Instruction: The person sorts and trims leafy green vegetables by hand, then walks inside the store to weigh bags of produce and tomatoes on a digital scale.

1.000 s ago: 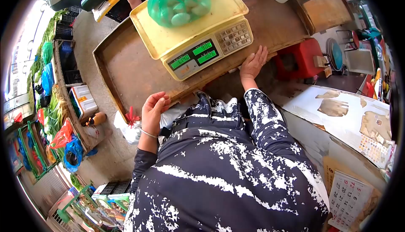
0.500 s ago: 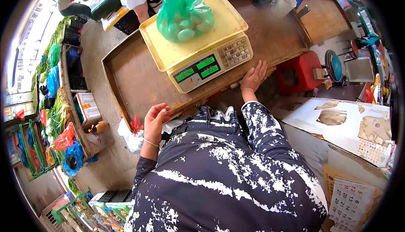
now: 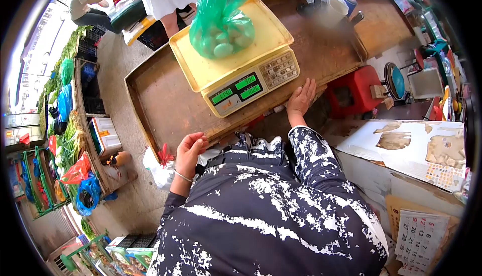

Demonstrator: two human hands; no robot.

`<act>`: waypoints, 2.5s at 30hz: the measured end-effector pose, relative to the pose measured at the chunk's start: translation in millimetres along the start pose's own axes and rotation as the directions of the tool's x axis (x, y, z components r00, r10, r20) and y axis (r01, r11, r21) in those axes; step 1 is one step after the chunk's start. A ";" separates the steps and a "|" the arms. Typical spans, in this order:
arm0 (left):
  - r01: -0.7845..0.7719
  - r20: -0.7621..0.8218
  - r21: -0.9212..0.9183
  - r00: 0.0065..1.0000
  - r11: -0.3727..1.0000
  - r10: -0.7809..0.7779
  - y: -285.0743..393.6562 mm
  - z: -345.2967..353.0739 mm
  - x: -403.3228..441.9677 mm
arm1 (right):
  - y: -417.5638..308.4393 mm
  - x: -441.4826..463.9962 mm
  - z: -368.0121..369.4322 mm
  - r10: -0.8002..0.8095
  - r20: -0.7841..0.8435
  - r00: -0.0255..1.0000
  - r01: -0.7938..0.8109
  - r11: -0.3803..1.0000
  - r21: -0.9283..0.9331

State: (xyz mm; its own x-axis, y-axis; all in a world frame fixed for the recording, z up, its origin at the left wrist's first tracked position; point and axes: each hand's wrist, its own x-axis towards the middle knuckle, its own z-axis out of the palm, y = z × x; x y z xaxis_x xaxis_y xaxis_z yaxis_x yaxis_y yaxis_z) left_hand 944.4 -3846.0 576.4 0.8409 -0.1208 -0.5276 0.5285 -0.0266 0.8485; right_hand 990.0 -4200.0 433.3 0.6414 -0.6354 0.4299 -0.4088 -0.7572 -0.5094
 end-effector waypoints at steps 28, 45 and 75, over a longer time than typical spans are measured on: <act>-0.023 -0.084 -0.107 0.996 0.994 0.014 -26.9 -8.0 -2.6 | -268.0 144.8 -19.6 -0.429 0.313 0.848 0.295 0.870 0.394; 0.008 -0.348 -0.274 0.931 0.962 -0.107 -62.7 -37.7 -44.4 | -326.0 172.0 19.7 -0.525 0.062 0.849 0.221 0.460 0.860; -0.031 -0.446 -0.386 0.881 0.922 -0.157 -67.8 -96.1 -62.6 | -439.8 -22.0 63.6 -0.541 0.481 0.690 -0.408 0.257 0.876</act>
State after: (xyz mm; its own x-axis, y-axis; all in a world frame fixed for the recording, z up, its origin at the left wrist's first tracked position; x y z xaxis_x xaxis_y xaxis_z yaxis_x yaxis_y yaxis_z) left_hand 867.2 -3741.3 547.9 0.7100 0.3403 -0.6164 0.5060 0.3622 0.7828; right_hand 1197.0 -3843.4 600.5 0.9758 0.0438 0.2141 0.2017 0.1970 -0.9594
